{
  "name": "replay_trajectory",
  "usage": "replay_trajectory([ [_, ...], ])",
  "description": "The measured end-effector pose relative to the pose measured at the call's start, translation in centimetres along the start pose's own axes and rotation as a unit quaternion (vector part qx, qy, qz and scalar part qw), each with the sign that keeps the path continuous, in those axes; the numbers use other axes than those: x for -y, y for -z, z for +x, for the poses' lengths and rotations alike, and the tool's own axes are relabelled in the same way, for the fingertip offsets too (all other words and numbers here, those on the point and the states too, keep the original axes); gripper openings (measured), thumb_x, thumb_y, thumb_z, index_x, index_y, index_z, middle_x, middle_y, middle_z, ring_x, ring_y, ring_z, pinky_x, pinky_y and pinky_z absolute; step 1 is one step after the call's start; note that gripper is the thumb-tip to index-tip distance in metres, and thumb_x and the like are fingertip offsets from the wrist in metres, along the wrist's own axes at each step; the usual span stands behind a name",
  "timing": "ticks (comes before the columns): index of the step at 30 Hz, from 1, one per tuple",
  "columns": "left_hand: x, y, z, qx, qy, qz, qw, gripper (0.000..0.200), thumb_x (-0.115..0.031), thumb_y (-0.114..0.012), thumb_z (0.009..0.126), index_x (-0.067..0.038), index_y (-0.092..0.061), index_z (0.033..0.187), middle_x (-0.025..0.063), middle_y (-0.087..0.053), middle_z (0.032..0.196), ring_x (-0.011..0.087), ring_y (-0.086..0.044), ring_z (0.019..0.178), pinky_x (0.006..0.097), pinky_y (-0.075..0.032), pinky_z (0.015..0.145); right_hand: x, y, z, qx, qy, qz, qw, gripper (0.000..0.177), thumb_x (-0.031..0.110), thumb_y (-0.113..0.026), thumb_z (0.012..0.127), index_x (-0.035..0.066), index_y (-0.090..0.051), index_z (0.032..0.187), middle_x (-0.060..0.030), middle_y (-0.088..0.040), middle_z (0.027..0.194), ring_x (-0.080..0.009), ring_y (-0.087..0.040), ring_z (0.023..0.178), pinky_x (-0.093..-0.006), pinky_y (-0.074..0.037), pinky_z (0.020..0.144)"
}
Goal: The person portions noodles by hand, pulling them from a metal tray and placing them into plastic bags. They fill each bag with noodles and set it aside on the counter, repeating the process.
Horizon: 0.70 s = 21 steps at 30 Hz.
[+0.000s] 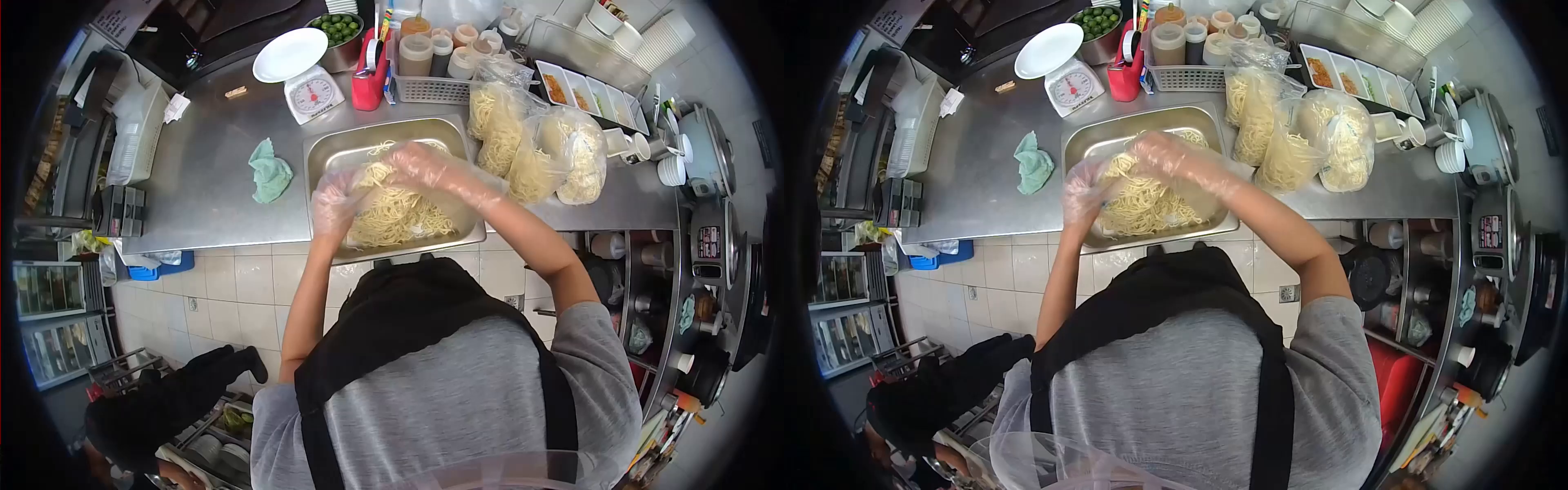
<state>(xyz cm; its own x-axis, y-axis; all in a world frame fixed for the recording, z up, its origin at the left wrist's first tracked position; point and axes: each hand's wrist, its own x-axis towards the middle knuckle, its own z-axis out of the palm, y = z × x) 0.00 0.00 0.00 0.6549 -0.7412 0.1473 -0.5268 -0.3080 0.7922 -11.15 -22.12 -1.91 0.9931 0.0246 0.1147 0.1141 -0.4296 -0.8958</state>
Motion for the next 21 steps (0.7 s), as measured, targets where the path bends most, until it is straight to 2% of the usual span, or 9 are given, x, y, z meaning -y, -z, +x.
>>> replay_trajectory([
  [1, -0.2, 0.6, 0.3, 0.028, -0.017, 0.043, 0.999, 0.042, -0.024, -0.070, 0.081, -0.009, -0.060, 0.119, 0.0129, -0.061, 0.112, 0.0262, -0.057, 0.102, 0.0350, -0.044, 0.089, 1.2, 0.4, 0.1, 0.002, -0.050, 0.177, 0.983, 0.060, 0.034, -0.066, 0.085, 0.015, -0.043, 0.138, -0.0156, -0.046, 0.137, -0.0317, -0.054, 0.115, -0.0418, -0.044, 0.098],
  [3, 0.0, 2.3, 0.5, 0.052, -0.012, 0.080, 0.995, 0.040, -0.021, -0.068, 0.083, -0.009, -0.059, 0.120, 0.0125, -0.060, 0.113, 0.0274, -0.057, 0.102, 0.0356, -0.044, 0.088, 4.3, 0.7, 1.0, 0.032, -0.053, 0.204, 0.977, 0.053, 0.029, -0.067, 0.084, 0.011, -0.051, 0.131, -0.0148, -0.052, 0.127, -0.0299, -0.056, 0.111, -0.0384, -0.045, 0.096],
  [5, 0.1, 2.5, 0.5, 0.042, 0.034, 0.030, 0.998, 0.041, -0.019, -0.067, 0.083, -0.010, -0.058, 0.122, 0.0125, -0.060, 0.113, 0.0282, -0.056, 0.103, 0.0358, -0.044, 0.088, 8.4, 2.3, 1.3, 0.088, 0.011, -0.118, 0.989, 0.050, 0.029, -0.070, 0.081, 0.007, -0.056, 0.123, -0.0142, -0.060, 0.113, -0.0302, -0.054, 0.111, -0.0377, -0.044, 0.094],
  [8, -0.3, 1.6, -0.8, 0.065, 0.048, 0.060, 0.995, 0.047, -0.022, -0.068, 0.082, -0.012, -0.056, 0.127, 0.0129, -0.058, 0.117, 0.0293, -0.054, 0.107, 0.0369, -0.043, 0.091, 4.8, 0.8, -0.7, 0.015, 0.075, -0.181, 0.980, 0.052, 0.027, -0.072, 0.079, 0.010, -0.055, 0.125, -0.0131, -0.059, 0.114, -0.0306, -0.053, 0.112, -0.0387, -0.044, 0.095],
  [11, -1.0, 0.9, -1.0, 0.057, -0.017, -0.006, 0.998, 0.050, -0.023, -0.066, 0.083, -0.012, -0.054, 0.130, 0.0132, -0.056, 0.122, 0.0299, -0.051, 0.112, 0.0380, -0.041, 0.094, 1.4, 0.0, 0.2, -0.027, 0.089, -0.213, 0.973, 0.054, 0.027, -0.072, 0.079, 0.013, -0.054, 0.128, -0.0129, -0.057, 0.120, -0.0306, -0.052, 0.114, -0.0393, -0.044, 0.097],
  [14, -5.3, 0.6, -1.7, -0.001, -0.065, 0.050, 0.997, 0.051, -0.022, -0.066, 0.082, -0.012, -0.053, 0.130, 0.0130, -0.054, 0.126, 0.0300, -0.049, 0.114, 0.0387, -0.039, 0.097, 1.2, -1.1, 0.9, -0.102, 0.078, -0.212, 0.969, 0.055, 0.027, -0.071, 0.079, 0.013, -0.053, 0.129, -0.0130, -0.055, 0.121, -0.0306, -0.051, 0.115, -0.0399, -0.043, 0.098],
  [17, -2.0, -0.2, -0.7, 0.021, 0.001, 0.024, 0.999, 0.054, -0.020, -0.066, 0.081, -0.012, -0.052, 0.132, 0.0133, -0.054, 0.125, 0.0302, -0.050, 0.113, 0.0381, -0.040, 0.096, 0.3, -2.3, 0.8, -0.205, 0.142, -0.262, 0.932, 0.052, 0.029, -0.075, 0.076, 0.010, -0.057, 0.121, -0.0126, -0.056, 0.116, -0.0269, -0.054, 0.109, -0.0370, -0.045, 0.093],
  [19, 0.0, -0.3, -0.3, 0.002, -0.015, 0.005, 1.000, 0.052, -0.020, -0.067, 0.080, -0.012, -0.053, 0.130, 0.0129, -0.054, 0.124, 0.0299, -0.052, 0.110, 0.0373, -0.042, 0.094, 6.2, -0.3, 0.5, -0.090, 0.002, -0.138, 0.986, 0.043, 0.024, -0.075, 0.075, 0.007, -0.059, 0.111, -0.0111, -0.060, 0.108, -0.0225, -0.058, 0.101, -0.0341, -0.048, 0.087],
  [21, 0.0, 0.1, -0.4, -0.011, -0.039, 0.041, 0.998, 0.050, -0.020, -0.068, 0.079, -0.012, -0.056, 0.127, 0.0123, -0.055, 0.122, 0.0291, -0.055, 0.106, 0.0364, -0.043, 0.091, 7.9, 1.0, -0.1, -0.012, -0.087, -0.039, 0.995, 0.038, 0.022, -0.077, 0.075, 0.005, -0.061, 0.105, -0.0092, -0.062, 0.101, -0.0182, -0.061, 0.094, -0.0318, -0.050, 0.082],
])
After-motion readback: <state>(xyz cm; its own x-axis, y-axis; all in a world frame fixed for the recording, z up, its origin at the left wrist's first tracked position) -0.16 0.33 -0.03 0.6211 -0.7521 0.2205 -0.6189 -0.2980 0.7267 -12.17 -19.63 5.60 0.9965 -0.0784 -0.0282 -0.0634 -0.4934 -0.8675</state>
